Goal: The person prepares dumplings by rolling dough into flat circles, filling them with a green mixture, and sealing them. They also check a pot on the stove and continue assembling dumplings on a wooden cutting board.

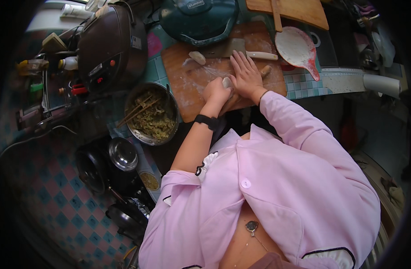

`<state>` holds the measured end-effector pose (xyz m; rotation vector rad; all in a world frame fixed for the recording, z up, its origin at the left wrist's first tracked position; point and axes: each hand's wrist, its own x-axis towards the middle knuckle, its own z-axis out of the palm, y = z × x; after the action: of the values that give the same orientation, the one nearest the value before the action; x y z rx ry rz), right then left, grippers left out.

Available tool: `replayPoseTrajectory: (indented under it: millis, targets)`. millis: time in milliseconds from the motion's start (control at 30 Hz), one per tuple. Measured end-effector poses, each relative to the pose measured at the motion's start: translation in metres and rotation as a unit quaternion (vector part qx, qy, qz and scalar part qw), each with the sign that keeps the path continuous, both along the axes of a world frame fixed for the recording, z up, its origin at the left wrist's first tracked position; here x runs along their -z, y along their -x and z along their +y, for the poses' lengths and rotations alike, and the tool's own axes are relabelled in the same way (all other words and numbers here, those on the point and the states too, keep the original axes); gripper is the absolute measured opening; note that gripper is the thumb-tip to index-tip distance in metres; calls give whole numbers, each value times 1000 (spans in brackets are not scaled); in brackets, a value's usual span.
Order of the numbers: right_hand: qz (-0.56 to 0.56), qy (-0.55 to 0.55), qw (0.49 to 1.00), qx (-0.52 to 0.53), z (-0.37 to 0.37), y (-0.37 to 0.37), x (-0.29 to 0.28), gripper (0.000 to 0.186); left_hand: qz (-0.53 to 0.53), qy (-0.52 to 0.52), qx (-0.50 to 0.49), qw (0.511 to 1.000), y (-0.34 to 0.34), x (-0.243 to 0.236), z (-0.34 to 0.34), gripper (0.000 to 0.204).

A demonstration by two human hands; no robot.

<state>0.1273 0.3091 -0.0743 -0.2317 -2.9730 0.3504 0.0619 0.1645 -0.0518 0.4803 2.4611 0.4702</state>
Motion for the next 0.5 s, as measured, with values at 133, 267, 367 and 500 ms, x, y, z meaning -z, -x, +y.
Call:
replayPoseTrajectory:
  millis: [133, 267, 367, 500]
  targets:
    - [66, 9, 998, -2, -4, 30, 5, 64, 7, 20, 3, 1000, 7, -5, 12, 27]
    - [8, 17, 999, -31, 5, -37, -9, 65, 36, -37, -13, 999, 5, 5, -12, 26]
    - [-41, -11, 998, -39, 10, -68, -14, 66, 56, -111, -54, 991, -5, 15, -27, 29]
    - [4, -8, 1000, -5, 0, -19, -1, 66, 20, -98, -63, 993, -11, 11, -11, 30]
